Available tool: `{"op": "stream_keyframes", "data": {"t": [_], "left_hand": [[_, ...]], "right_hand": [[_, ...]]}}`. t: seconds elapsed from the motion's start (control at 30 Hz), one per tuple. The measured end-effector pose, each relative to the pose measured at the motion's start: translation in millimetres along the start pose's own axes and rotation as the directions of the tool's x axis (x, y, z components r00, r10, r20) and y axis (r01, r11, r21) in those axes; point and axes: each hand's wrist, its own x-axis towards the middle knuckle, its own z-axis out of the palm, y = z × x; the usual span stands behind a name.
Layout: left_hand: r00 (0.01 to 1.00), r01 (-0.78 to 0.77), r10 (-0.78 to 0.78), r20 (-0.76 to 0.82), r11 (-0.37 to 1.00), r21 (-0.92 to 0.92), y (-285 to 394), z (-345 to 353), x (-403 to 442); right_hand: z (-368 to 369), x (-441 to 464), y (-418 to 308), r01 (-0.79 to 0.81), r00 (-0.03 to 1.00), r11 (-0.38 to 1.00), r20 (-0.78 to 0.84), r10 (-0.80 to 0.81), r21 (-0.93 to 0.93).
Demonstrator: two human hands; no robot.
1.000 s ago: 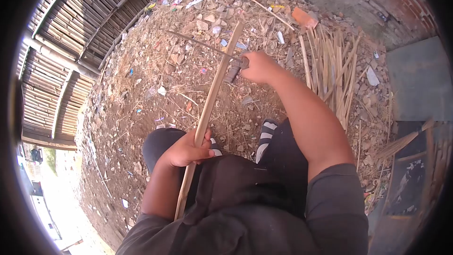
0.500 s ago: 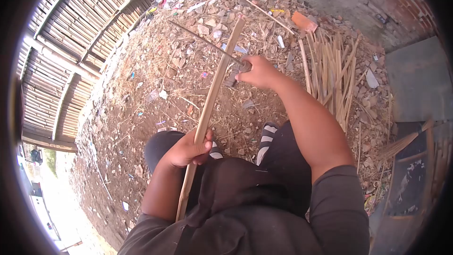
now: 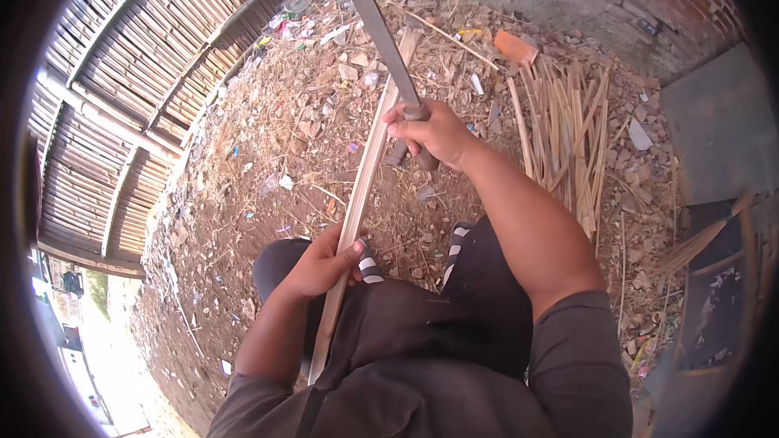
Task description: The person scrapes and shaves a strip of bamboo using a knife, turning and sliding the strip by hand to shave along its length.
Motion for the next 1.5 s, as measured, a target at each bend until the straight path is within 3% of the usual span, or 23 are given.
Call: {"op": "stream_keyframes", "data": {"t": [0.07, 0.17, 0.27, 0.4, 0.5, 0.53, 0.63, 0.73, 0.83, 0.97, 1.07, 1.13, 1.2, 1.23, 1.33, 1.37, 1.47, 1.5], "left_hand": [[0.994, -0.084, 0.088, -0.063, 0.994, 0.064, -3.2, 5.7, 2.3], [0.992, -0.031, 0.021, -0.121, 0.997, -0.075, 5.7, 11.7, 12.9], [0.998, -0.01, 0.032, 0.059, 0.941, -0.34, -9.1, 2.5, 20.6], [0.998, 0.019, 0.013, 0.065, 0.884, -0.467, -16.7, -3.2, 24.1], [0.996, 0.067, -0.034, 0.08, 0.883, -0.465, -15.0, -4.9, 24.3], [0.998, 0.046, -0.029, 0.05, 0.92, -0.388, -11.8, -2.5, 22.8], [0.999, 0.027, -0.03, -0.013, 0.98, -0.197, -8.4, 3.8, 17.6], [0.999, 0.026, -0.037, -0.038, 0.968, -0.248, -14.7, 4.4, 18.6], [0.997, 0.051, -0.059, -0.057, 0.989, -0.138, -17.3, 1.9, 21.1], [0.995, 0.063, -0.07, -0.064, 0.992, -0.111, -19.1, 1.3, 15.4], [0.991, 0.021, -0.037, -0.125, 0.992, -0.126, -29.4, 2.6, 18.7], [0.988, 0.004, -0.021, -0.156, 0.994, -0.107, -32.1, 1.1, 20.6], [0.984, 0.037, -0.02, -0.178, 0.995, 0.088, -22.0, 1.2, 17.1], [0.983, 0.059, -0.025, -0.183, 0.981, 0.182, -19.7, 3.2, 14.5], [0.977, 0.012, 0.017, -0.211, 0.99, 0.137, -29.3, -2.1, 21.8], [0.983, -0.027, 0.019, -0.184, 0.999, -0.04, -30.5, -3.5, 20.7], [0.982, 0.019, -0.032, -0.185, 0.997, -0.074, -24.2, -3.5, 17.2], [0.98, 0.012, -0.007, -0.197, 1.0, 0.02, -29.7, -3.9, 18.7]], "right_hand": [[5.3, -6.5, -11.6, 0.02, 1.0, 0.999, -0.003, -0.02, -0.045], [-0.1, -6.6, -1.5, 0.232, 0.967, 0.927, -0.031, -0.252, -0.296], [-10.8, -13.7, -12.6, 0.176, 0.963, 0.636, -0.001, -0.268, -0.752], [3.0, -17.1, -12.0, 0.155, 0.986, 0.402, 0.115, -0.121, -0.902], [16.6, -14.2, -11.4, 0.183, 0.983, 0.317, 0.174, -0.055, -0.931], [20.7, -13.8, -11.7, 0.191, 0.981, 0.291, 0.192, -0.025, -0.937], [15.7, -1.3, -2.8, 0.098, 0.988, 0.329, 0.132, 0.08, -0.939], [17.7, 2.1, -0.8, 0.088, 0.989, 0.356, 0.125, 0.084, -0.93], [38.2, -9.3, -8.9, 0.124, 0.972, 0.288, 0.175, 0.156, -0.95], [15.3, 13.3, 21.5, 0.044, 0.987, 0.439, 0.106, 0.118, -0.897], [13.3, 17.1, 40.1, 0.076, 0.997, 0.425, 0.072, -0.026, -0.902], [31.8, 6.4, 20.5, 0.117, 0.986, 0.358, 0.153, 0.073, -0.926], [47.1, -1.1, 2.9, 0.156, 0.958, 0.235, 0.205, 0.201, -0.959], [37.4, 6.5, 15.2, 0.097, 0.958, 0.335, 0.179, 0.224, -0.937], [37.2, 14.3, 17.2, 0.049, 0.964, 0.414, 0.152, 0.218, -0.909], [39.4, 13.4, 20.3, 0.113, 0.975, 0.388, 0.177, 0.132, -0.914], [53.5, -1.7, 4.3, 0.217, 0.961, 0.277, 0.255, 0.11, -0.936], [48.5, 3.3, 9.0, 0.191, 0.967, 0.295, 0.232, 0.11, -0.936]]}}
